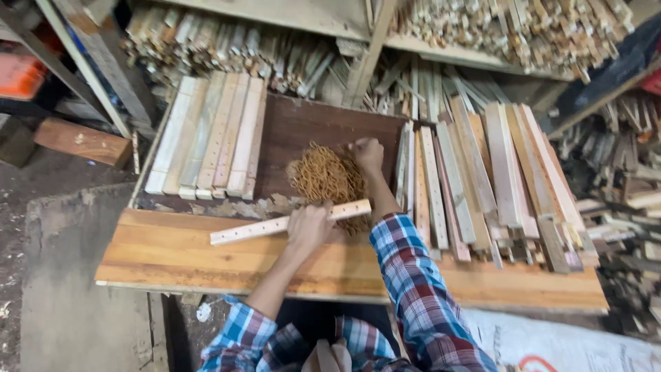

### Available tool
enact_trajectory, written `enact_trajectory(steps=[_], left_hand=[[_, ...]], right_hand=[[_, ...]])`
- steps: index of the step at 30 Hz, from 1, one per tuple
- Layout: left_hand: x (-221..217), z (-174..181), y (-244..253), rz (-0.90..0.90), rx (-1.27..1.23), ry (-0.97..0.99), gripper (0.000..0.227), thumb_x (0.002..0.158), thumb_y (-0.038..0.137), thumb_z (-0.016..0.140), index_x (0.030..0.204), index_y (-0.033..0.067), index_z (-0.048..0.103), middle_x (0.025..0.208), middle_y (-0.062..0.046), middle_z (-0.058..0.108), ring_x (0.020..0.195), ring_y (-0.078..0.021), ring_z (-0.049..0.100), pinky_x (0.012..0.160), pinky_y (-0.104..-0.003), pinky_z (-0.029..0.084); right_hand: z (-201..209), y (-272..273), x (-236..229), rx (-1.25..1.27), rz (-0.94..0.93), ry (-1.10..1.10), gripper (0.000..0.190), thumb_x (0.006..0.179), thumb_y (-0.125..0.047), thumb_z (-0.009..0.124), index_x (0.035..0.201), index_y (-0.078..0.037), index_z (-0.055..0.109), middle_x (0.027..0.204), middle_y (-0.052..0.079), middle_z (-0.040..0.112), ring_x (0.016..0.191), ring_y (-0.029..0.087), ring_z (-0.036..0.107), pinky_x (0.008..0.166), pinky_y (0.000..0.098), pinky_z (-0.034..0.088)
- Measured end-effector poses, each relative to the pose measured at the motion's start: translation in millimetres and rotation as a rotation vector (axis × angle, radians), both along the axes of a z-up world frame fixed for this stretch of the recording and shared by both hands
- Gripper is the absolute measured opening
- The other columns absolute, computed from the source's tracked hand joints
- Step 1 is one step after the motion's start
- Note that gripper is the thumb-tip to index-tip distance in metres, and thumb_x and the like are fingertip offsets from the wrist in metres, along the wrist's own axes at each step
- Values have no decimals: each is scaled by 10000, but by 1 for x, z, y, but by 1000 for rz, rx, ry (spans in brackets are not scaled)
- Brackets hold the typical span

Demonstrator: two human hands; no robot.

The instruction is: Sorting wooden slats into organized piles in a workshop

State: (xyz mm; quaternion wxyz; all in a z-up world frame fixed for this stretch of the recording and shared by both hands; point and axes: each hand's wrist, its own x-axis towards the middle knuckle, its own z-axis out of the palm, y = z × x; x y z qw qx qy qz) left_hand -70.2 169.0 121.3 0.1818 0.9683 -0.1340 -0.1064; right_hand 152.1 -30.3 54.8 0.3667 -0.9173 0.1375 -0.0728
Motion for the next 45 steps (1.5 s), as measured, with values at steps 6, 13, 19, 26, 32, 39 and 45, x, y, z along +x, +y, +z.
enact_trajectory(steps=[6, 13, 19, 26, 32, 39, 45], left_hand=[[-7, 19, 5, -13, -53, -1, 355, 884, 277, 687, 1224, 177, 660, 993, -152, 775, 914, -404, 758, 787, -536, 604], [-6, 23, 2, 18, -49, 24, 355, 891, 313, 674, 1230, 207, 660, 921, -166, 778, 925, -406, 758, 812, -537, 602], [-4, 16, 4, 19, -95, -17, 352, 828, 238, 735, 1172, 202, 672, 1037, -143, 777, 926, -418, 753, 811, -552, 603], [-11, 18, 4, 9, -119, -62, 357, 842, 244, 740, 1190, 178, 691, 1084, -135, 763, 937, -433, 745, 831, -574, 598], [-12, 1, -1, 17, -113, -51, 342, 838, 249, 751, 1177, 229, 707, 1048, -90, 769, 961, -410, 746, 854, -550, 600], [-7, 42, -9, 122, -208, -9, 198, 829, 258, 732, 1008, 187, 778, 883, -154, 778, 912, -429, 752, 835, -567, 587], [-16, 83, 2, 164, -319, -121, 251, 835, 312, 761, 978, 105, 756, 842, -239, 751, 911, -506, 713, 820, -631, 552]], right_hand=[[-14, -2, 32, -78, 0, 78, 150, 836, -292, 759, 963, -220, 797, 956, 188, 751, 975, 419, 713, 824, 529, 601], [64, 8, -46, 594, -65, -62, 242, 820, -110, 647, 1057, -64, 633, 934, 158, 764, 727, 165, 761, 579, 218, 573], [106, -13, -147, 1127, 55, 7, 418, 938, -100, 521, 1349, -32, 560, 1272, 163, 696, 788, 86, 698, 648, 152, 487], [127, -19, -241, 872, 324, -139, 416, 790, -96, 845, 1073, -36, 547, 875, 195, 702, 529, 192, 673, 473, 264, 564], [94, 1, -235, 867, 465, 10, 574, 741, -16, 874, 1124, -18, 447, 885, 218, 700, 499, 202, 686, 412, 238, 549], [35, 1, -310, 904, 230, -162, 705, 606, 78, 910, 1119, -85, 454, 947, 80, 593, 706, 159, 646, 571, 275, 639], [15, 0, -355, 2091, 133, -14, 525, 1003, -645, 409, 895, -291, 782, 789, -44, 744, 653, 96, 586, 561, 201, 447]])
